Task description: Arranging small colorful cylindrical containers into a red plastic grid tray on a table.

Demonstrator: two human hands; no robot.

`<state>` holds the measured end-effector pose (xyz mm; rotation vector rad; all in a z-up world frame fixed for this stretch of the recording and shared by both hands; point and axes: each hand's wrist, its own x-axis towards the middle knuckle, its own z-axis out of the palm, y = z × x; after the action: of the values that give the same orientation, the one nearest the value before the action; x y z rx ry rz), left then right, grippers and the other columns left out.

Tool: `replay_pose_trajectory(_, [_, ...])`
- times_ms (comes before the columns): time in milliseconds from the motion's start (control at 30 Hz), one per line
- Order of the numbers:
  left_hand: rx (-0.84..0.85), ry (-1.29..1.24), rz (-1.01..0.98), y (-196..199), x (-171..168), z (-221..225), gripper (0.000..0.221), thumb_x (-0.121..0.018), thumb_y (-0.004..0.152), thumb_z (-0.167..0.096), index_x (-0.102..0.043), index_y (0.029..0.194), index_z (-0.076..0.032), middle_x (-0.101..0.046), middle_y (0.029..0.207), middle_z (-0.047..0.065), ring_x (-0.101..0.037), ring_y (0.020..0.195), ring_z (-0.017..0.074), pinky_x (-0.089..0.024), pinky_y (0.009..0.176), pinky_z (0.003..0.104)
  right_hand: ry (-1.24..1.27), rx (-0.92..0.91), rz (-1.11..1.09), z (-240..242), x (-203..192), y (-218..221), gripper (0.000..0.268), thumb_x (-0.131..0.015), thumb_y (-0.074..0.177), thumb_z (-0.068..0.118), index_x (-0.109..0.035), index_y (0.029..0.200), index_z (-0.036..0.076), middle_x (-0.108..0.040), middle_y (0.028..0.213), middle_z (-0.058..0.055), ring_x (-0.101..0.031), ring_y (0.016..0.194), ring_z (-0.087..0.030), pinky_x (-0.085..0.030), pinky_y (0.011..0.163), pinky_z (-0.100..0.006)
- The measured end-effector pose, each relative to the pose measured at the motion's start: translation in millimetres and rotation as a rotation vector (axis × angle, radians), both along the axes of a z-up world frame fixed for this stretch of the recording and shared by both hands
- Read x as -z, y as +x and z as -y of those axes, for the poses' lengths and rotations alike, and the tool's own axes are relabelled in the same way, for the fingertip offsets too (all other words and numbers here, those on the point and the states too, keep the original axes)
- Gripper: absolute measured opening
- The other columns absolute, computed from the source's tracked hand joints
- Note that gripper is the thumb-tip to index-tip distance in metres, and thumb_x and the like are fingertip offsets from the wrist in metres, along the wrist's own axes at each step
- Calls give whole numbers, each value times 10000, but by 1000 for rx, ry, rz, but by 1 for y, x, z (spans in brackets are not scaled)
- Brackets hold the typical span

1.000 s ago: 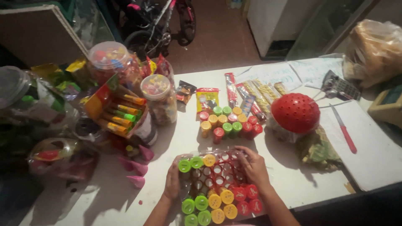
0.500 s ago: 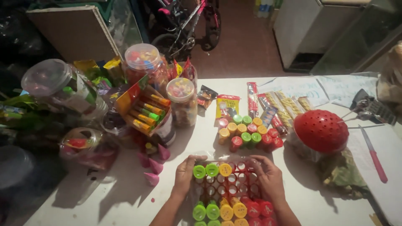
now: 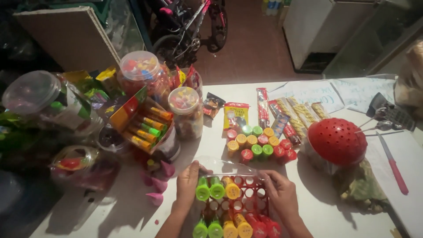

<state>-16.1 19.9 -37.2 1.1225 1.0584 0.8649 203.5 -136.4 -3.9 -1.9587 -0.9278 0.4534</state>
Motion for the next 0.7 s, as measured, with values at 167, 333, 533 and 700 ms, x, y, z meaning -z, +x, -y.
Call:
replay_pose_trajectory(167, [42, -40, -29, 4, 8, -10, 473, -522, 998, -422, -749, 795, -60, -848, 785, 145, -815, 778, 215, -612, 831, 311, -29, 30, -81, -5, 4, 6, 229, -672, 913, 284, -813, 910, 104, -843, 778, -31, -781, 710, -138, -591, 660, -281])
replay_pose_trajectory(333, [94, -47, -75, 6, 9, -18, 488, -529, 983, -463, -751, 769, -84, -832, 786, 100, -779, 794, 196, -574, 884, 321, 6, 58, -152, -7, 16, 12, 228, -694, 913, 281, -809, 885, 87, -815, 769, -27, -724, 713, -132, -566, 663, -284])
replay_pose_trajectory(533, [197, -114, -164, 11, 44, -43, 478, -533, 986, -502, -716, 794, -105, -782, 811, 56, -817, 870, 206, -515, 879, 256, 112, 131, -416, -14, 22, 14, 179, -718, 915, 169, -784, 871, 8, -748, 729, -104, -670, 659, -200, -550, 611, -322])
replay_pose_trajectory(700, [280, -165, -264, 17, 40, -48, 489, -521, 982, -531, -766, 868, -123, -794, 922, 30, -732, 914, 155, -499, 934, 278, 148, 263, -729, -24, -10, 6, 276, -609, 978, 188, -737, 936, -53, -761, 822, -230, -715, 695, -353, -541, 632, -406])
